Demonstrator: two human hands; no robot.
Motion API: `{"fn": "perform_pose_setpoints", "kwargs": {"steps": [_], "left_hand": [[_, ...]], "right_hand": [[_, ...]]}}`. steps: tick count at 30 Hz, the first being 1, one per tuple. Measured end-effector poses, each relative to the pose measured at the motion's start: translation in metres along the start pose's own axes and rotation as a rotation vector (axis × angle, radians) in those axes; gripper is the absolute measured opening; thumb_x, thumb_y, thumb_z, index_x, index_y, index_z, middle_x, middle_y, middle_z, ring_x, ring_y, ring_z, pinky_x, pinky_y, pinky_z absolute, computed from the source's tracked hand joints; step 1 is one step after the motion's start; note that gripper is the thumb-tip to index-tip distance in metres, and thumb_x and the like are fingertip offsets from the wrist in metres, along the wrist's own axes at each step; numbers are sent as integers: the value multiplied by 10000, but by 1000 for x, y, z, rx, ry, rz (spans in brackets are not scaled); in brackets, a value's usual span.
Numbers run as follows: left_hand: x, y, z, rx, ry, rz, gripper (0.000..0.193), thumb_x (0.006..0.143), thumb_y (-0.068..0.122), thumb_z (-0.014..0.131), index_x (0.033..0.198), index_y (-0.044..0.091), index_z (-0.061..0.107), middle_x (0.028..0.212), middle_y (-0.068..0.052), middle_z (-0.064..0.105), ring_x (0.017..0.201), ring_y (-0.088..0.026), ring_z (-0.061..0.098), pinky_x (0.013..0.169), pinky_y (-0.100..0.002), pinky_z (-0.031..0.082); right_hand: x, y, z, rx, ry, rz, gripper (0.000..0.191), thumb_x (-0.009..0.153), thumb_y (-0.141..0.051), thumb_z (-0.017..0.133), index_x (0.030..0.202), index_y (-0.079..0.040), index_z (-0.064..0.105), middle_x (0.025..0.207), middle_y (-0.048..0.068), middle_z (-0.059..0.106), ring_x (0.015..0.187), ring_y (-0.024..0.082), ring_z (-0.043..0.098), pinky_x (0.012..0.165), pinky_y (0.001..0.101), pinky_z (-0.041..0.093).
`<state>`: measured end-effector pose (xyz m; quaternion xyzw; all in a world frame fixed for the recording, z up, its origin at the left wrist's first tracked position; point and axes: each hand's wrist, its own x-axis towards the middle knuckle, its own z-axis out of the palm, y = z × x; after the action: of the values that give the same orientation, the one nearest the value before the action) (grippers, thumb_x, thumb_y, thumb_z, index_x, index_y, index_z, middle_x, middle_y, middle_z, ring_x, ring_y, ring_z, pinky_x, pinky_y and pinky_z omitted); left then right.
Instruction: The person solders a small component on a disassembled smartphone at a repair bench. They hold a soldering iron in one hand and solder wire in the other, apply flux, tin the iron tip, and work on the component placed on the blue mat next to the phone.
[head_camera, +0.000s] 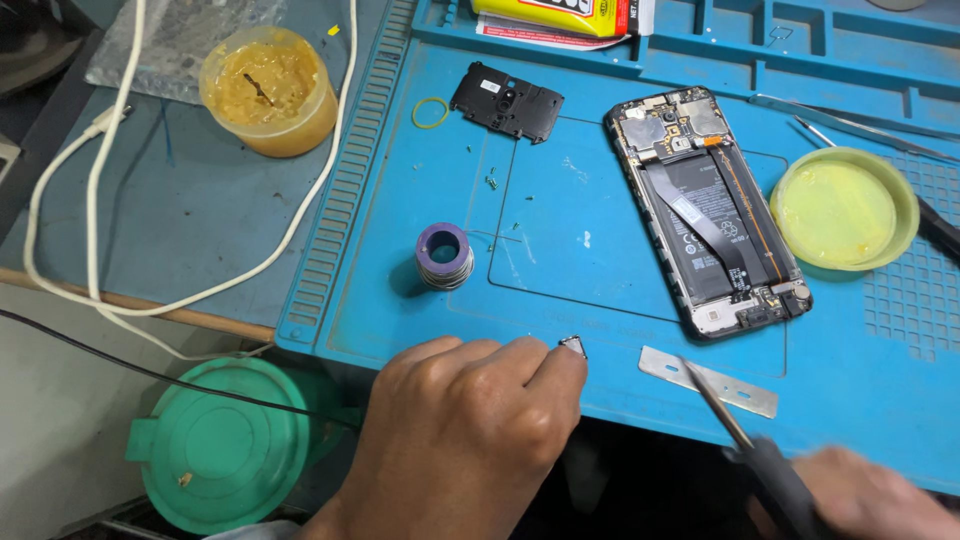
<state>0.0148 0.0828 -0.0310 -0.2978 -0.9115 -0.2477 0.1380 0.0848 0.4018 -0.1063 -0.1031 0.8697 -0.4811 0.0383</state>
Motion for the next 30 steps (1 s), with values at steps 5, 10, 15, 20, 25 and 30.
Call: {"fn": "perform_pose_setpoints", "kwargs": {"steps": [5,10,15,20,25,30], "left_hand": [[0,-2,2,0,16,27,88,747,63,707,829,63,675,652,-23,591,591,-202,659,518,-380,495],[0,-1,4,0,32,3,58,771,72,723,774,84,666,624,-25,575,563,-207,647,513,-392,493],[0,1,4,-7,20,-20,86,764,73,724,742,85,642,619,-33,576,570,-222,657,518,-404,504],[0,1,4,-15,46,-26,85,778,75,734,768,89,650,627,-36,594,570,-228,665,523,-414,511],[0,2,4,-19,34,-42,121,768,78,740,727,87,627,624,-42,599,573,-236,669,524,-416,517],[0,2,4,-19,57,-34,114,794,75,741,745,90,639,628,-40,596,569,-228,666,518,-408,511]], "right_hand": [[-27,35,-12,18,-16,100,280,857,-140,788,1064,-56,620,884,127,698,827,200,753,790,380,625],[-38,43,-16,26,-22,138,284,866,-149,783,1079,-59,618,883,119,700,830,198,752,790,375,620],[-41,46,-18,29,-27,151,289,875,-158,778,1095,-62,616,882,111,701,832,197,752,791,369,615],[-41,48,-18,32,-25,151,293,885,-167,773,1110,-66,615,880,104,703,835,196,751,791,364,610],[-39,50,-21,36,-36,167,298,894,-176,767,1125,-69,613,879,96,704,837,194,750,791,359,606],[-38,51,-22,39,-37,167,304,903,-185,762,1141,-72,611,878,88,706,840,193,749,792,353,601]]}}
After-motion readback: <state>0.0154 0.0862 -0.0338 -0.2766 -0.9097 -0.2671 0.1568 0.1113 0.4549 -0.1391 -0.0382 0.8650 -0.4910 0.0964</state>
